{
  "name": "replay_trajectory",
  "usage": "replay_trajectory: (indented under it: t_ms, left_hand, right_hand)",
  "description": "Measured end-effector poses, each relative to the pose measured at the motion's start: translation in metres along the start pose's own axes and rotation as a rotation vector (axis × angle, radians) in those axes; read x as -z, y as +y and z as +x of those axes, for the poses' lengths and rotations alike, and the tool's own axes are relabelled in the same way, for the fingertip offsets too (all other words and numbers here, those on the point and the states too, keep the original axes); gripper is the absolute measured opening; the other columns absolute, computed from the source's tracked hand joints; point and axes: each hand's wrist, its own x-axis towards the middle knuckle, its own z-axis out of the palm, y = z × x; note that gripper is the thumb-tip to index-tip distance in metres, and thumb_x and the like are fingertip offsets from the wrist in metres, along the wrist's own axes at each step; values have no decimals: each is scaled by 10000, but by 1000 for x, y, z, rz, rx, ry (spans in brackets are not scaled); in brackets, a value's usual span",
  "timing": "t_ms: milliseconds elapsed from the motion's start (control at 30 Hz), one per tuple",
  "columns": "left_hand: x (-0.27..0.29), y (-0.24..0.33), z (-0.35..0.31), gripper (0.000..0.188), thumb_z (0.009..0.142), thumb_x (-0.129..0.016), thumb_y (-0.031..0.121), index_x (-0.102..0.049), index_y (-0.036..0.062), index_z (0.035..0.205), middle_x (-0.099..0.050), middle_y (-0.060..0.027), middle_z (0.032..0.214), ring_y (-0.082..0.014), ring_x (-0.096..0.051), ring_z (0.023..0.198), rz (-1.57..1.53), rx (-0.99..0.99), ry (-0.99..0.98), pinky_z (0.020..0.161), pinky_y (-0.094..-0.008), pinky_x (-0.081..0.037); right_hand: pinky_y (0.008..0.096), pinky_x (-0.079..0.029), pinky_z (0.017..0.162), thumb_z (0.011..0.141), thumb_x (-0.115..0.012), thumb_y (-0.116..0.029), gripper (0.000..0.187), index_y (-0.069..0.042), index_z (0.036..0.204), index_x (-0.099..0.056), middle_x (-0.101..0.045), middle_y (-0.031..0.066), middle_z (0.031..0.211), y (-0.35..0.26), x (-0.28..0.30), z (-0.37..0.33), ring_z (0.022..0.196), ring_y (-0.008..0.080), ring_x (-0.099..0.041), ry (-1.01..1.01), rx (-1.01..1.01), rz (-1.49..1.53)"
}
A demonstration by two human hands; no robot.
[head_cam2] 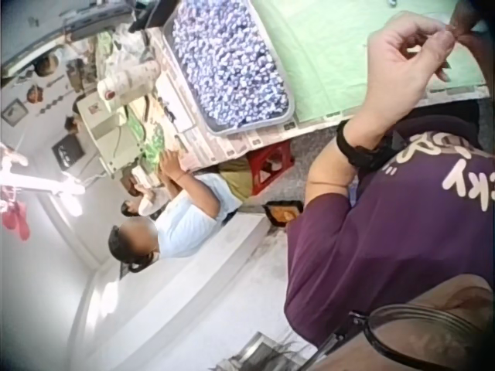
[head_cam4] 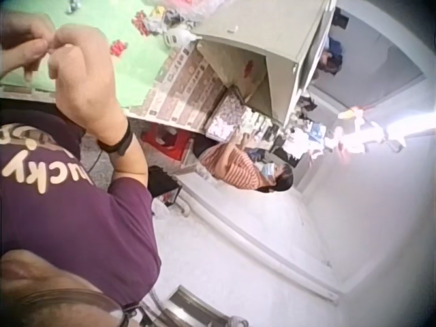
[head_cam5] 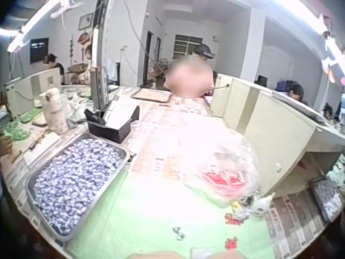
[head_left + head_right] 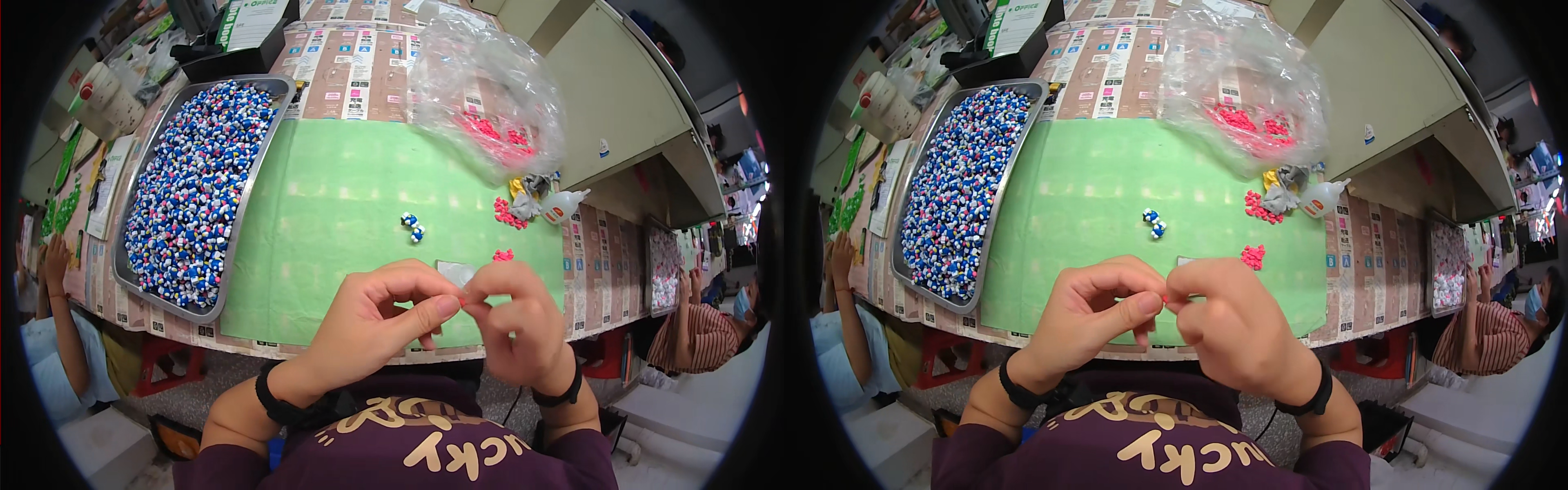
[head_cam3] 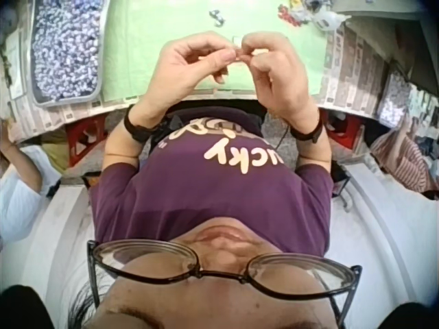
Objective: The person sits at a table in a workshop and assembles small, colorful candy pieces by hand. They pick up blue and white cylindrical candies and pink star-shaped candies, then press them together to form a single unit. The assembled candies are placed on a green mat on the table.
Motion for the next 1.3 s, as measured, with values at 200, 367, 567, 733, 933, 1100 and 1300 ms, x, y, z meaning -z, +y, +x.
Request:
replay_trajectory:
  t_ms: [200,367,567,733,933,1100,1300]
  left_hand:
    - [10,11,-2,239,905,-609,-23,-597,-36,1143,-668,-144,1102,-169,-670,901,55,-34,182,772,-274,-561]
    - [23,14,-7,217,857,-661,-43,-594,-22,1063,-670,-157,1074,-163,-661,944,154,-96,196,804,-281,-559]
    - [28,5,-11,217,837,-668,-77,-582,-27,1030,-670,-155,1043,-198,-684,945,50,-121,216,816,-291,-565]
    - [26,6,-12,230,850,-662,-72,-596,-39,1067,-671,-147,1044,-232,-700,934,-32,-21,231,814,-299,-573]
    - [21,2,-7,210,854,-674,-59,-609,-44,1053,-682,-140,1035,-238,-700,959,-43,-102,223,816,-295,-579]
    - [13,3,-8,199,838,-694,-75,-615,-29,1015,-684,-127,1023,-207,-691,954,-75,-176,218,828,-295,-575]
    - [4,-1,-9,194,823,-707,-91,-646,-31,997,-675,-110,1006,-158,-668,909,74,-279,250,819,-266,-551]
  right_hand:
    - [339,-469,693,774,-535,140,184,-1,863,-458,-534,134,819,32,24,5,751,288,-559,-191,-423,41]
    - [389,-441,649,797,-530,87,134,-1,873,-463,-523,153,774,40,18,2,716,337,-540,-338,-482,9]
    - [413,-437,635,781,-534,80,125,-2,857,-479,-537,179,764,41,15,7,725,384,-545,-360,-485,-81]
    - [345,-444,655,818,-583,63,148,-15,850,-461,-554,118,786,33,20,10,723,263,-555,-286,-575,9]
    - [277,-440,718,871,-618,58,214,-39,858,-428,-561,64,842,-4,4,28,781,139,-528,-24,-504,343]
    - [266,-447,782,868,-615,98,311,-91,882,-369,-555,99,950,-12,-8,28,857,132,-531,-24,-439,313]
    - [334,-376,747,831,-654,69,251,-69,887,-452,-595,53,855,-13,-17,23,779,193,-562,47,-410,163]
